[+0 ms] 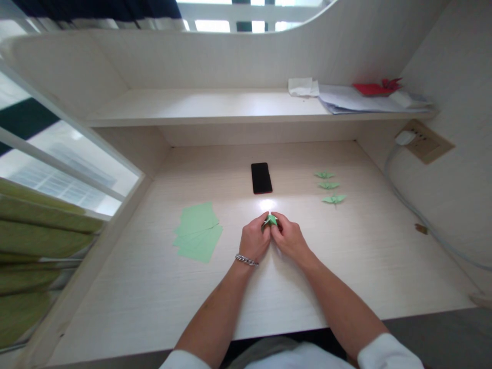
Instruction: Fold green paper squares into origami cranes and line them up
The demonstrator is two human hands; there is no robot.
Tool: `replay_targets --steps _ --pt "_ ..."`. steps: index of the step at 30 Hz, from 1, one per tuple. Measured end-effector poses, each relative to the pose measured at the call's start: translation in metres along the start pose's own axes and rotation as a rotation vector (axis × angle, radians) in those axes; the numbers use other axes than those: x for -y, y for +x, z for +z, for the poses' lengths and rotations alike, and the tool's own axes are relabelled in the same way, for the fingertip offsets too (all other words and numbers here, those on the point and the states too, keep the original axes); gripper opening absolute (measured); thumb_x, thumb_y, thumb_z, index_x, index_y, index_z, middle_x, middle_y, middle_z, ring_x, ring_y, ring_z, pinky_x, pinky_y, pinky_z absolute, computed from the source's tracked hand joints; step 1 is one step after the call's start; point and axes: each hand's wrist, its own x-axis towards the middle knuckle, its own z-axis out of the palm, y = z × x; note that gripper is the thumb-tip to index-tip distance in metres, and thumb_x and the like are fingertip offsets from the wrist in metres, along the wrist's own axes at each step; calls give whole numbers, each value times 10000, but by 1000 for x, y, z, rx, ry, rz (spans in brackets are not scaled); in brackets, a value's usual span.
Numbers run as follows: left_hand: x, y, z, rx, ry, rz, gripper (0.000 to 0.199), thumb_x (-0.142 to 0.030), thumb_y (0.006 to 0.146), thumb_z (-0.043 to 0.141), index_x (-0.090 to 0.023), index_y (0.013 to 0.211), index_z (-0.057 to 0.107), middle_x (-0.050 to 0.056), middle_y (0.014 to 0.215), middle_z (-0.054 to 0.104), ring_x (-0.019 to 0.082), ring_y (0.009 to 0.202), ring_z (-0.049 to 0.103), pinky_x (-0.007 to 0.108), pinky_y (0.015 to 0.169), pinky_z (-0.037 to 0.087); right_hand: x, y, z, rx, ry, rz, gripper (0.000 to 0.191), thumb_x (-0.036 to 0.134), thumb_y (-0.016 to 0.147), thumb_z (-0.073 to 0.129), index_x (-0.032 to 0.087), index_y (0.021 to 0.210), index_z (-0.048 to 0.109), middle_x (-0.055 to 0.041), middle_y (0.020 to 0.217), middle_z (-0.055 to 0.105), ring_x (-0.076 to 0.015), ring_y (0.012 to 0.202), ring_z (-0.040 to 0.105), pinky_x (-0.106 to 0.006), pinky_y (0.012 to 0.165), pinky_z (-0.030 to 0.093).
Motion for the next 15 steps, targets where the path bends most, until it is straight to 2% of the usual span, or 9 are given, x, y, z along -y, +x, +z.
replay_targets --steps 7,15 --pt "2 3 0 34 145 109 330 -183 763 634 -254 1080 692 78 1139 664 278 1094 568 419 1050 362 4 -2 0 16 -10 -47 390 175 850 478 265 1209 601 -36 1033 719 -227 850 688 -332 789 523" --pt "1 6 0 -64 199 188 143 -132 727 643 -238 800 705 68 990 698 248 1005 616 387 977 438 0 -1 3 8 -25 34 422 174 832 497 215 1239 601 -73 1072 715 -234 894 694 -345 825 536"
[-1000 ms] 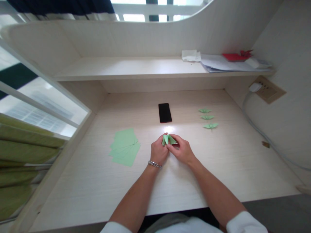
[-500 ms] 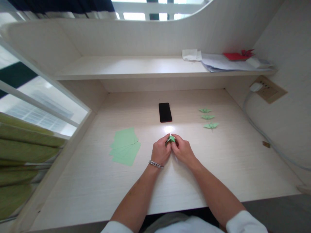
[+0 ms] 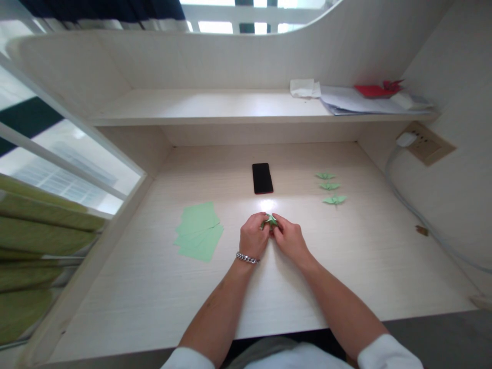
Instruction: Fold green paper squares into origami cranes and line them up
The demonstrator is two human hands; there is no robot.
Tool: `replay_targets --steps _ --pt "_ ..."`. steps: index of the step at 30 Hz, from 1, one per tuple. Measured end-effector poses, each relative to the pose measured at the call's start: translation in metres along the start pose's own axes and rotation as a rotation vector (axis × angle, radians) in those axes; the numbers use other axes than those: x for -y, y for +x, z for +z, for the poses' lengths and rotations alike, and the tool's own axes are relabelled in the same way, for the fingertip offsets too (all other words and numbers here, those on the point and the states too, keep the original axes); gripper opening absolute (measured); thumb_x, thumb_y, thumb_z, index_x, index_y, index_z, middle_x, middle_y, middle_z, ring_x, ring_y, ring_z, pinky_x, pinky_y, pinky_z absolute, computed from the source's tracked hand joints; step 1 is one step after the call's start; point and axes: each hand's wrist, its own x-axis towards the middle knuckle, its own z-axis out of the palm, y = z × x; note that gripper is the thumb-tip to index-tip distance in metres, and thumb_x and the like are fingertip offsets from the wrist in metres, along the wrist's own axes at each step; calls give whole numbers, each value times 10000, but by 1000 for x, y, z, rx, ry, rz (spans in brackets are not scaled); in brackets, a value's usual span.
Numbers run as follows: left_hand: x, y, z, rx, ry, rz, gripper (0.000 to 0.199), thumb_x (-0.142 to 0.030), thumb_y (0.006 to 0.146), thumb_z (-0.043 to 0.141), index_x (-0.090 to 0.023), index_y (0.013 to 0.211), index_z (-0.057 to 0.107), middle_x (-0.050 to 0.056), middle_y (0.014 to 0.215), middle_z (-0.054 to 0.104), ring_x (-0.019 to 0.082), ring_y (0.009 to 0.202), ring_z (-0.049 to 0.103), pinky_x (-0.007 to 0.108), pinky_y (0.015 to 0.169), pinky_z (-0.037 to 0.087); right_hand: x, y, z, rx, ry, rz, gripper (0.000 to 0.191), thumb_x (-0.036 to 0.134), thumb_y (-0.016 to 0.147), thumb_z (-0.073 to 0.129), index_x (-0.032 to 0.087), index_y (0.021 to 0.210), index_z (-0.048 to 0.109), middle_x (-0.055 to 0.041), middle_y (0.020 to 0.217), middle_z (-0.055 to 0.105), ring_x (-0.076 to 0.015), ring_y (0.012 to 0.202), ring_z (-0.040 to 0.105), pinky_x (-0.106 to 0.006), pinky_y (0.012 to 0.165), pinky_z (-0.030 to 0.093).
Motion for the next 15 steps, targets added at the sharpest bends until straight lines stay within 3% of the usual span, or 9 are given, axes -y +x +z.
replay_targets --steps 5,10,15 --pt "3 0 2 -30 219 55 168 -94 723 611 -194 846 665 49 975 710 208 909 658 344 866 507 1 0 -1 7 -22 50 444 162 825 499 189 1258 590 -73 1097 708 -223 953 682 -328 884 514" --pt "3 0 1 -23 271 97 238 -129 765 610 -198 987 660 33 940 722 176 841 677 299 814 529 6 -1 -1 14 -10 37 422 185 843 493 212 1251 596 -60 1109 704 -220 937 684 -315 855 518" --pt "7 2 1 -13 285 138 147 -123 763 619 -197 867 691 40 967 726 184 896 676 307 852 525 8 -1 -1 -6 46 63 390 203 839 519 211 1217 618 -57 1035 727 -202 848 698 -297 799 533"
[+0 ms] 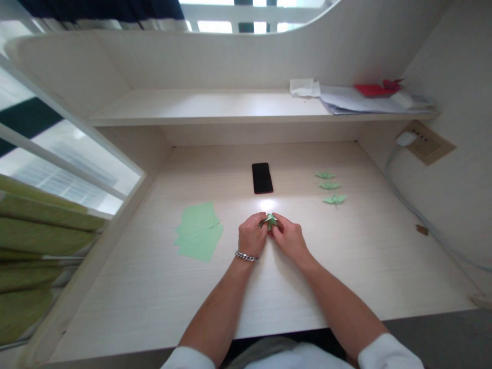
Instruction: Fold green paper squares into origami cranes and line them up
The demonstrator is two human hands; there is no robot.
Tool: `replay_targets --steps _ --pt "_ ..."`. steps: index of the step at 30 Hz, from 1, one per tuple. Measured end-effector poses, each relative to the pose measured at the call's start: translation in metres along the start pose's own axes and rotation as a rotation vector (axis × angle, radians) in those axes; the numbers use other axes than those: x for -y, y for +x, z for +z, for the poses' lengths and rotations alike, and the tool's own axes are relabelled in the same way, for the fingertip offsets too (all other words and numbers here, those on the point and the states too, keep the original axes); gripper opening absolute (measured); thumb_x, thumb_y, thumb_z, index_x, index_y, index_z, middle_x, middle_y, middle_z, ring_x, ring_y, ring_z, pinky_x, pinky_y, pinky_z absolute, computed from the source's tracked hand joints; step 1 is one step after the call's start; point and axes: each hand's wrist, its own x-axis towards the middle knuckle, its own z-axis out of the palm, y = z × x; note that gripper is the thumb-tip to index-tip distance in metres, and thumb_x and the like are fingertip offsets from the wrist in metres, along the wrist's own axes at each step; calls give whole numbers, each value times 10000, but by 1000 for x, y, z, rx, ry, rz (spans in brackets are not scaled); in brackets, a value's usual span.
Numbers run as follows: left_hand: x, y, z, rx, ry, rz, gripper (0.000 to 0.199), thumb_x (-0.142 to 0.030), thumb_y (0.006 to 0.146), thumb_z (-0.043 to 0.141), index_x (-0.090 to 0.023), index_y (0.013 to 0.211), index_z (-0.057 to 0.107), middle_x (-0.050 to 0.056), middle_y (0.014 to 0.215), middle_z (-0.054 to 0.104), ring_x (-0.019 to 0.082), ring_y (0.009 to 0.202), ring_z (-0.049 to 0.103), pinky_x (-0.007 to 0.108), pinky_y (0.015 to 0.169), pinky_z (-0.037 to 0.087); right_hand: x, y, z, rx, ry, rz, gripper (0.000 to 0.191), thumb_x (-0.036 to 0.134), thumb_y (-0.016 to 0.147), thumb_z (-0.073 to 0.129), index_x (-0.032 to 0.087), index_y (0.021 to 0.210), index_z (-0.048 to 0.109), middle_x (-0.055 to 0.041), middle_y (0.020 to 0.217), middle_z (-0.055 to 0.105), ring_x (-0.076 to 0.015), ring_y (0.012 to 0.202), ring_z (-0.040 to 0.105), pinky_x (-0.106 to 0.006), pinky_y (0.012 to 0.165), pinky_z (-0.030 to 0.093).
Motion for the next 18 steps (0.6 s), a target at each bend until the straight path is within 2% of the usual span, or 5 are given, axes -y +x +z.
replay_targets --steps 9,13,18 --pt "3 -2 3 -6 -28 -23 120 -115 738 625 -198 817 658 32 963 721 178 872 672 297 809 533 -2 -1 1 -21 11 2 396 186 813 532 239 1193 633 -44 1037 726 -212 888 690 -324 832 526" --pt "-2 -2 1 -47 -3 -4 180 -112 746 608 -195 896 663 39 951 717 183 871 668 302 817 526 1 -1 1 -42 8 3 414 168 800 532 244 1195 631 -39 1047 723 -215 896 690 -326 839 524" --pt "-3 0 1 -34 -8 -23 220 -150 767 607 -201 970 675 43 954 719 189 877 671 307 836 524 5 -2 0 -12 0 -47 412 148 817 495 268 1187 632 -19 1058 720 -210 902 687 -313 835 518"
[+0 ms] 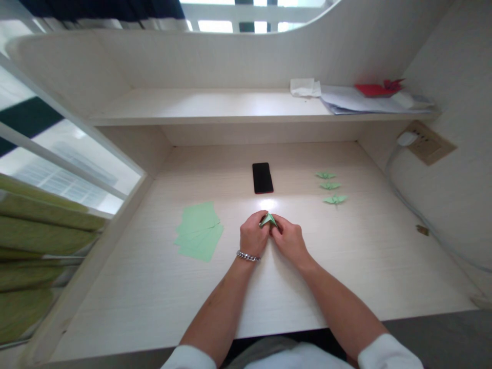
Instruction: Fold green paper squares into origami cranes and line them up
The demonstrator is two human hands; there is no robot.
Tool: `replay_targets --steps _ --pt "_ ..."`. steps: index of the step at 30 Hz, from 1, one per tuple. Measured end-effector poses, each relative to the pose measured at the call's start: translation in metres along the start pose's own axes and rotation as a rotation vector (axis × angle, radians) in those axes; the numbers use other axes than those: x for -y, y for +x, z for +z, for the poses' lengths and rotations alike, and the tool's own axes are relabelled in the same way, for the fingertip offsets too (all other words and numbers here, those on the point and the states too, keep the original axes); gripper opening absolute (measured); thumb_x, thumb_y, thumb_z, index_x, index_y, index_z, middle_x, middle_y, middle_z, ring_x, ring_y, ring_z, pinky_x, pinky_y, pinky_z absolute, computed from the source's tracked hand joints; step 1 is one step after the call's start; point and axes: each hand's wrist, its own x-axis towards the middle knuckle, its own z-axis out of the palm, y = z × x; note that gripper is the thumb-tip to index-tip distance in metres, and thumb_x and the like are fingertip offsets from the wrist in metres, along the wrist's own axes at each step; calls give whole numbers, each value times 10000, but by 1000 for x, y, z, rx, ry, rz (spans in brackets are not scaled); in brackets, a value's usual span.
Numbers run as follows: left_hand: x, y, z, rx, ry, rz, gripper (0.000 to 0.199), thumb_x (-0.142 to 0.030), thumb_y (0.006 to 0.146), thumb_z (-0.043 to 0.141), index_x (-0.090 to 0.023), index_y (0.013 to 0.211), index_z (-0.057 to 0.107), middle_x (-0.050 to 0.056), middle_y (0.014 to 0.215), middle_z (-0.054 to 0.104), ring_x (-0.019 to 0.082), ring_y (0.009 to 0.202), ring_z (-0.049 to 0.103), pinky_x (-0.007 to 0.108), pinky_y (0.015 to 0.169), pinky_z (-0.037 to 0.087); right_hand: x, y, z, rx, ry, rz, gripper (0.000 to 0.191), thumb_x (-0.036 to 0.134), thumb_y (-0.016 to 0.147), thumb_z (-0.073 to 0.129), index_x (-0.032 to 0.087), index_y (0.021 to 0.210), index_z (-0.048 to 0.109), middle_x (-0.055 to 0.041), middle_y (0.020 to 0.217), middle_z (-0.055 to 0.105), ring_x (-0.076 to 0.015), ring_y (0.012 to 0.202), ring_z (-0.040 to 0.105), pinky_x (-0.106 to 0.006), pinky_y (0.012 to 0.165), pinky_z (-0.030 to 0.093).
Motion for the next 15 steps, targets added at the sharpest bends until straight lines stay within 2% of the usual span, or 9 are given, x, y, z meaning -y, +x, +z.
replay_targets --steps 8,15 --pt "5 0 2 -31 -47 -18 437 -21 651 568 -185 1048 645 43 953 699 189 872 664 314 839 535 -1 -2 2 14 -31 20 420 153 807 508 248 1198 628 -34 1104 706 -214 943 678 -320 875 509" --pt "5 -1 2 -11 -32 10 380 -39 676 560 -194 1008 658 45 978 699 194 907 656 325 851 533 -1 -2 2 14 -39 17 421 144 809 499 245 1198 625 -29 1115 702 -207 967 672 -313 893 503"
